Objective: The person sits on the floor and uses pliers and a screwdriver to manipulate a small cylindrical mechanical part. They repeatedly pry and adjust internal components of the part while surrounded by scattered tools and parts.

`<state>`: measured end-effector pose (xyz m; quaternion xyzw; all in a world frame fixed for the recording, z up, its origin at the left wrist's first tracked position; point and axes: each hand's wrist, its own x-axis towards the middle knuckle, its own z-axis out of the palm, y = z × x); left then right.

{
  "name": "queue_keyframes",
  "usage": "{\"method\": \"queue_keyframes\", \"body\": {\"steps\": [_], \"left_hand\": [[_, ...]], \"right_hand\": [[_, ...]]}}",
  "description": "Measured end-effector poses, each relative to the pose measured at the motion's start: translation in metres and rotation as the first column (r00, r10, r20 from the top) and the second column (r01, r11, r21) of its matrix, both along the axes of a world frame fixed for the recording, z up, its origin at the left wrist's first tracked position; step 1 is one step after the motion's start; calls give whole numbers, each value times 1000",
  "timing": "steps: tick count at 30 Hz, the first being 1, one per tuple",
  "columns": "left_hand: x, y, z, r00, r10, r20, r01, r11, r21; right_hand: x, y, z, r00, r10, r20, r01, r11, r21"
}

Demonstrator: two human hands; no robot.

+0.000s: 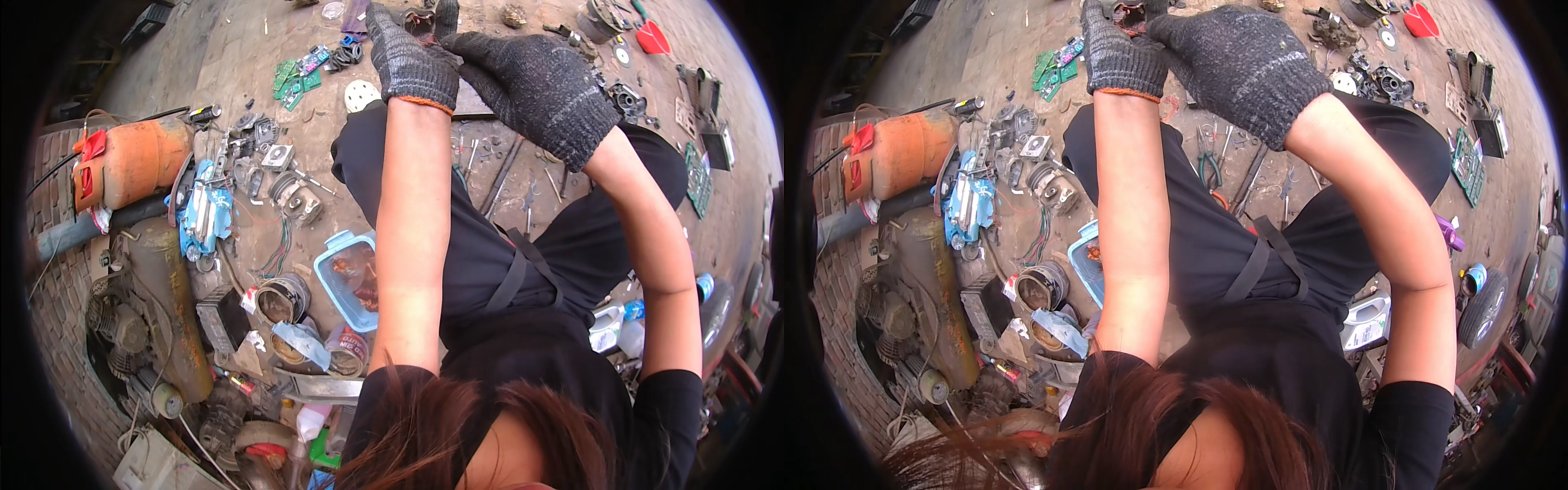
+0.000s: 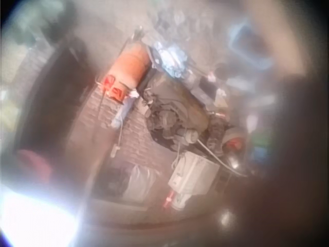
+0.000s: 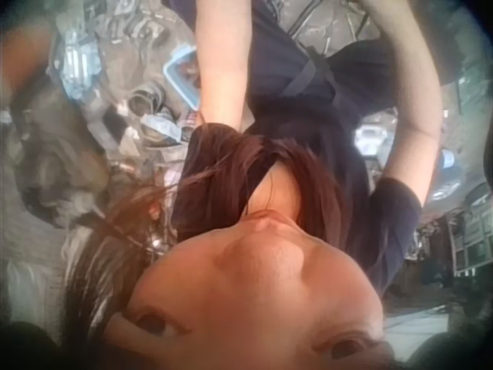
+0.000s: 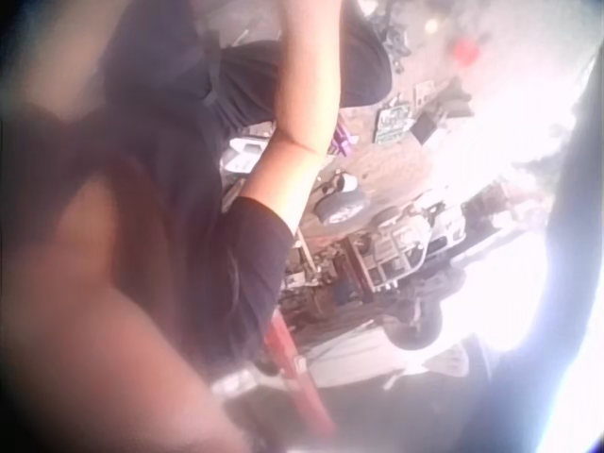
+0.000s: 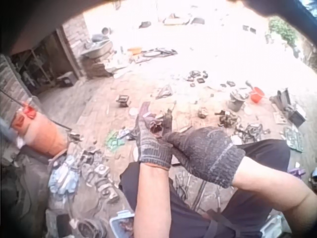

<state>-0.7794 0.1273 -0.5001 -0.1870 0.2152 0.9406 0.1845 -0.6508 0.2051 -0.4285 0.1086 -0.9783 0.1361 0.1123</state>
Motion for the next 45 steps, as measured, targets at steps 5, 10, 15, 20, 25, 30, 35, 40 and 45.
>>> {"method": "queue_keyframes", "body": {"steps": [5, 10, 15, 20, 25, 30, 35, 40, 45], "left_hand": [[14, -5, 16, 993, 51, -111, -47, 998, 41], [4, -9, -4, 967, 18, -256, 31, 982, 188], [10, -1, 2, 984, 23, -178, -4, 994, 106], [10, -3, -3, 979, 42, -197, -18, 993, 118], [-2, -6, -17, 962, 39, -268, 13, 982, 189], [4, 1, -5, 980, 62, -187, -52, 997, 59], [-1, -2, -6, 986, 16, -165, -18, 1000, -10], [-15, -5, -66, 995, -58, -78, 63, 996, 69], [4, 5, -46, 1000, -9, -22, 5, 989, -145]], "right_hand": [[10, 2, -16, 994, -104, -33, 98, 982, -159], [18, 5, 1, 987, -149, -58, 125, 944, -306], [11, 10, 4, 986, -97, -136, 61, 968, -243], [7, 2, 5, 986, -132, -99, 102, 959, -265], [6, -1, -2, 982, -138, -127, 107, 968, -227], [5, -3, -3, 982, -137, -128, 119, 982, -145], [7, -5, -10, 984, -177, -30, 173, 979, -103], [6, -4, -15, 992, -122, -33, 121, 992, -19], [8, 2, -30, 996, -80, -32, 82, 993, 89]]}}
